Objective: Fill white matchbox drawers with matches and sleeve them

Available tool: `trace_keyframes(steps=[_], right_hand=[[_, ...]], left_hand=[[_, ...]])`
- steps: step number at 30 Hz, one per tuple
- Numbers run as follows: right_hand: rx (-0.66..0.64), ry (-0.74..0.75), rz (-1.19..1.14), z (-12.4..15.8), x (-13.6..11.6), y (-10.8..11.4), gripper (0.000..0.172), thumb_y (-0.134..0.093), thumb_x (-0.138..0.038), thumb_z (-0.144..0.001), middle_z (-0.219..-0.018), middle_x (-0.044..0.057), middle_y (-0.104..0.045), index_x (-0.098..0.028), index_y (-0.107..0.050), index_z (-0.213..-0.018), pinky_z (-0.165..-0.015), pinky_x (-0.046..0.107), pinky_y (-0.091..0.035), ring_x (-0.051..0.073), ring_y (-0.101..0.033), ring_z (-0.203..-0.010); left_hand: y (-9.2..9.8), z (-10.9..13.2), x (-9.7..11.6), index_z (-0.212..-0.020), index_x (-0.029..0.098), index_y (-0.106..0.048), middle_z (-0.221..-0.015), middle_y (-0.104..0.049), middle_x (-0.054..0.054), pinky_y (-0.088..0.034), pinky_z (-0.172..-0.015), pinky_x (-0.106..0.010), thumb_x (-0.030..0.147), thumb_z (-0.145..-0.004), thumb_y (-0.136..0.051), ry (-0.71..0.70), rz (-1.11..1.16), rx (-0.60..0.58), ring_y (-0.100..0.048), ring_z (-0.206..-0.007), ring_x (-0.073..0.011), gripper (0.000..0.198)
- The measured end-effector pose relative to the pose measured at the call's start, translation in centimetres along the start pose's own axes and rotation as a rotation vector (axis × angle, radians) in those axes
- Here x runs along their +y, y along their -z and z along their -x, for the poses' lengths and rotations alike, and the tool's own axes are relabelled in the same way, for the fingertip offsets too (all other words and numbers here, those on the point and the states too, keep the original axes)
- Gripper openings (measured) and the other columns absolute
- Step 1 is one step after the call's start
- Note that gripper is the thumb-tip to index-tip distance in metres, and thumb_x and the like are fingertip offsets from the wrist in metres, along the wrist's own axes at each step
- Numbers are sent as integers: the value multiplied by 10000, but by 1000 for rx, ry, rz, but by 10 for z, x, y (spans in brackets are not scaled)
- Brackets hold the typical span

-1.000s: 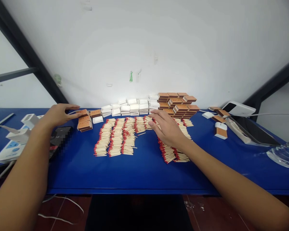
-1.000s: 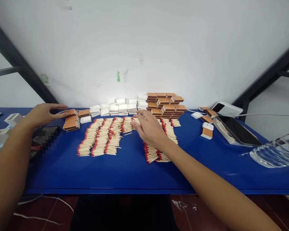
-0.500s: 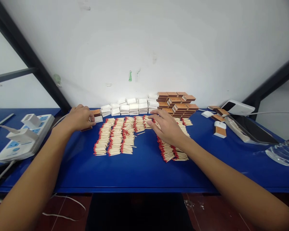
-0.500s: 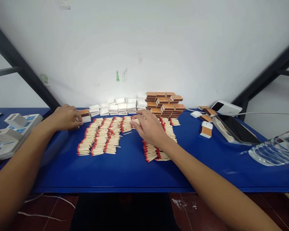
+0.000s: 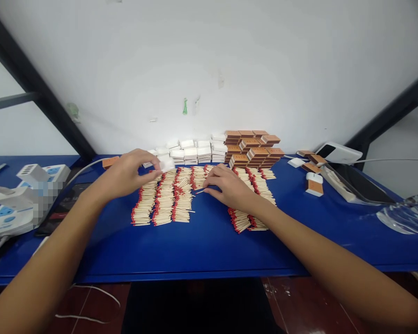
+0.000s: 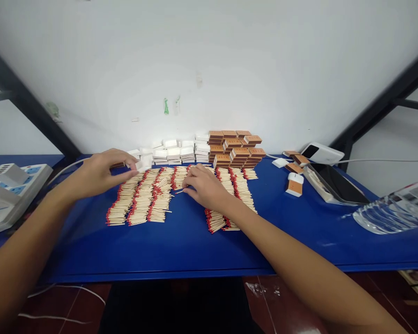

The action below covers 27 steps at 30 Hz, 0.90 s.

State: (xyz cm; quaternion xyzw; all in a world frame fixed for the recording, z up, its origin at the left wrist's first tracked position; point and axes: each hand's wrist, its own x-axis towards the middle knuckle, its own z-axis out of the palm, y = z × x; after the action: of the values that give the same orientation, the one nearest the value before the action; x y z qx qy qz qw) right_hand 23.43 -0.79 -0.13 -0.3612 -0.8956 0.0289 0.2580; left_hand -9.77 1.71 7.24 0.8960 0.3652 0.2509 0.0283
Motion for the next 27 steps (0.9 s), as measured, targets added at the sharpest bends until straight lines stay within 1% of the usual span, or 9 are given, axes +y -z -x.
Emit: trace_keyframes(steps=[3,6,8,12,17,21,24,26,27], right_hand=[[-50,-7,25,-4,-2,-6,135,-646,-236,-1023,-1040,130,-660,-189,-771,-1045,-926,459,-486,295,-540,-1048],[-62,-8,45,-7,-4,-6,156,-616,-225,-1037,-1025,130,-649,-178,-764,-1037,-878,440,-463,290,-513,-1019],[-62,-7,47,-7,-4,-5,152,-618,-235,-1042,-1025,128,-646,-172,-756,-1030,-872,432,-450,285,-500,-1011],[-75,-19,32,-8,-2,-5,150,-626,-248,-1046,-1016,120,-638,-175,-744,-988,-877,418,-444,277,-501,-1008],[-73,-14,32,-6,3,-6,139,-614,-193,-1033,-998,112,-629,-182,-702,-927,-890,412,-437,274,-496,-1006],[-34,-7,55,-3,11,2,151,-573,-221,-1058,-997,110,-626,-189,-684,-960,-900,413,-438,276,-502,-1000],[12,-20,98,1,20,11,156,-564,-240,-1065,-993,112,-634,-191,-688,-982,-914,422,-436,279,-509,-987],[16,-27,132,3,26,15,165,-561,-237,-1062,-980,112,-640,-193,-687,-964,-905,422,-435,279,-513,-965],[10,-28,145,4,29,16,168,-561,-233,-1059,-973,111,-642,-193,-688,-956,-901,421,-434,279,-515,-957]], left_hand=[[-18,-4,50,-971,270,-716,-1026,-767,-28,-532,-913,-384,394,-961,-711,-141,81,-9,-698,-1005,-246,125],[-46,-3,81,-1081,256,-718,-1048,-754,-43,-537,-929,-420,328,-913,-781,-239,73,-176,-697,-1023,-266,193],[-64,0,89,-1087,233,-710,-1040,-740,-65,-545,-911,-428,319,-916,-779,-269,58,-210,-697,-1010,-277,203],[-87,4,86,-1223,209,-696,-1127,-731,-97,-530,-1014,-465,298,-923,-766,-282,17,-163,-682,-1109,-305,320],[-96,7,74,-1271,161,-693,-1072,-733,-93,-526,-1029,-460,328,-963,-726,-271,11,-99,-675,-1071,-283,352],[-92,9,74,-1298,137,-683,-1156,-736,-116,-510,-1057,-479,311,-976,-707,-292,-42,-16,-656,-1139,-290,366],[-86,14,98,-1202,111,-709,-1147,-731,-135,-510,-1022,-472,270,-982,-688,-418,-154,98,-644,-1144,-295,272],[-88,20,126,-1034,119,-724,-963,-715,-97,-528,-890,-427,238,-988,-664,-609,-180,175,-656,-969,-258,140],[-92,23,141,-972,125,-714,-880,-678,-74,-519,-791,-393,232,-993,-645,-714,-176,144,-635,-848,-224,129]])
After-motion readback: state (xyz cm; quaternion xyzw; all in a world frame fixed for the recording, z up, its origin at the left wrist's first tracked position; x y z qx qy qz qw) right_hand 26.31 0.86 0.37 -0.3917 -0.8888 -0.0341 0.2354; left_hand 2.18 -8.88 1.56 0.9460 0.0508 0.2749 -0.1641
